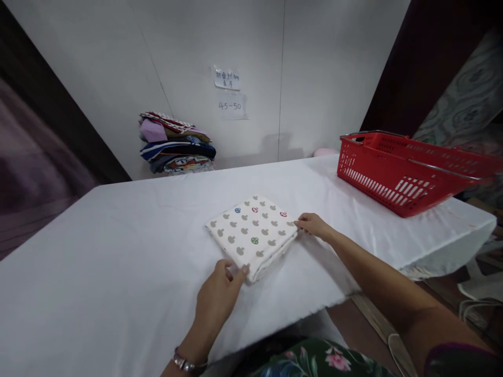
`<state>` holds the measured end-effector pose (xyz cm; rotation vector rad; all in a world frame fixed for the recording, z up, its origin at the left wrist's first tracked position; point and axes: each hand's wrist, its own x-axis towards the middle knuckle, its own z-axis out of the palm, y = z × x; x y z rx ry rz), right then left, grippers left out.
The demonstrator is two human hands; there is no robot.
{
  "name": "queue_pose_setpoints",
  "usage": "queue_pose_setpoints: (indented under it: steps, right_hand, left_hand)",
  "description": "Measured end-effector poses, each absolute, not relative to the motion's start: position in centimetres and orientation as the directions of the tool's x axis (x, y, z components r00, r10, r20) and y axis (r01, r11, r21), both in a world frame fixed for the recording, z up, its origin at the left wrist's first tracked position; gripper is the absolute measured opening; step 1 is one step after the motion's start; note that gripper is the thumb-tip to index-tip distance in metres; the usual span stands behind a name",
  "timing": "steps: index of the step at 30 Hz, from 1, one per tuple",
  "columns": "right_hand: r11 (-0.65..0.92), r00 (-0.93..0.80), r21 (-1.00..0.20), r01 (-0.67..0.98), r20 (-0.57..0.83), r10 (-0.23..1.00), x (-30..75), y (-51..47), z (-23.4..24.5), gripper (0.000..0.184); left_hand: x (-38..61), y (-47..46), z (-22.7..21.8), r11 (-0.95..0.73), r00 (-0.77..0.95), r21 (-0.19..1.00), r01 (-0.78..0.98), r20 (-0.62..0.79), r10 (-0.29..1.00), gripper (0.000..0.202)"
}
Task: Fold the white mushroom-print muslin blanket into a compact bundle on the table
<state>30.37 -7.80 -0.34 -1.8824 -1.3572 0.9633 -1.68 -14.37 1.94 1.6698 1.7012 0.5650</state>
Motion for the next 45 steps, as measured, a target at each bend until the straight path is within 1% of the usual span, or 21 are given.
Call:
queue_pose_setpoints:
  steps: [1,3,5,7,9,12,14,19,24,26,29,34,35,36,38,40,41,43,45]
  right_hand:
    - [-0.278,0.21,-0.82,0.501,-0.197,0.958,30.3,-7.7,-0.1,0.018]
    - [-0.261,0.202,-0.853,0.452,-0.187,0.961,30.1,-7.7,0.4,0.018]
    - [-0.225,0.176,-0.915,0.333,-0.175,0.969,30.0,-7.7,0.8,0.021]
    - [-0.199,0.148,-0.959,0.202,-0.171,0.974,29.9,-7.7,1.1,0.023]
    - [-0.244,0.127,-0.956,0.161,-0.225,0.966,29.9,-7.8,1.0,0.024]
    - [-0.357,0.097,-0.89,0.283,-0.344,0.934,30.1,-7.8,0.3,0.021]
    - [-0.374,0.104,-0.851,0.368,-0.362,0.926,30.4,-7.7,-0.2,0.021]
    - [-0.358,0.148,-0.815,0.455,-0.328,0.933,30.6,-7.5,-0.5,0.022]
    - [-0.31,0.108,-0.822,0.478,-0.296,0.949,30.5,-7.7,-0.3,0.022]
    - [-0.281,0.112,-0.833,0.477,-0.259,0.959,30.5,-7.6,-0.4,0.02]
    - [-0.246,0.136,-0.842,0.481,-0.205,0.969,30.6,-7.3,-0.7,0.015]
    - [-0.179,0.122,-0.808,0.562,-0.133,0.983,30.8,-7.1,-0.9,0.006]
    - [-0.156,0.123,-0.796,0.584,-0.104,0.987,30.8,-7.2,-0.8,0.005]
    - [-0.108,0.123,-0.781,0.615,-0.04,0.992,30.7,-7.3,-0.7,0.004]
    - [0.081,0.061,-0.712,0.698,0.171,0.983,30.4,-7.9,-0.2,0.006]
    - [0.333,-0.109,-0.594,0.733,0.381,0.918,29.9,-8.7,0.3,0.012]
    - [0.447,-0.216,-0.532,0.719,0.44,0.872,29.5,-9.1,0.6,0.015]
    - [0.593,-0.393,-0.453,0.666,0.462,0.795,28.8,-9.9,0.9,0.019]
    - [0.654,-0.483,-0.403,0.64,0.451,0.75,28.2,-10.4,1.0,0.021]
  left_hand:
    - [-1.5,-14.4,2.3,-0.015,0.067,0.648,0.761,-0.056,0.996,0.039]
    - [-0.7,-14.4,2.8,-0.206,0.175,0.524,0.826,0.109,0.979,0.029]
    - [0.4,-14.3,2.7,-0.374,0.317,0.424,0.825,0.201,0.927,0.02]
    - [1.2,-14.1,2.3,-0.466,0.413,0.352,0.812,0.218,0.884,0.015]
    - [1.6,-14.0,1.8,-0.487,0.445,0.317,0.814,0.199,0.873,0.016]
    - [1.4,-13.9,1.1,-0.488,0.444,0.29,0.823,0.207,0.872,0.019]
    - [1.2,-14.0,0.9,-0.494,0.444,0.278,0.824,0.225,0.867,0.018]
    - [1.1,-14.2,0.7,-0.52,0.466,0.274,0.809,0.241,0.851,0.017]
    - [1.3,-14.1,1.1,-0.519,0.472,0.284,0.807,0.219,0.854,0.016]
    - [1.5,-14.0,1.4,-0.526,0.483,0.263,0.809,0.211,0.85,0.014]
    - [1.7,-13.9,1.5,-0.547,0.506,0.212,0.81,0.219,0.834,0.018]
    - [1.8,-13.7,1.3,-0.585,0.552,0.159,0.795,0.212,0.807,0.022]
    - [1.9,-13.7,1.5,-0.584,0.551,0.157,0.797,0.206,0.808,0.02]
    - [2.0,-13.7,1.7,-0.581,0.55,0.156,0.799,0.203,0.81,0.018]
    - [2.5,-13.6,2.2,-0.581,0.551,0.153,0.8,0.198,0.811,0.013]
    - [3.2,-13.4,2.7,-0.589,0.564,0.143,0.795,0.182,0.806,0.018]
    - [3.6,-13.3,2.8,-0.594,0.573,0.135,0.793,0.168,0.802,0.021]
    - [4.4,-13.0,3.0,-0.605,0.59,0.106,0.789,0.143,0.795,0.022]
    - [5.1,-12.7,2.8,-0.612,0.601,0.074,0.787,0.133,0.788,0.022]
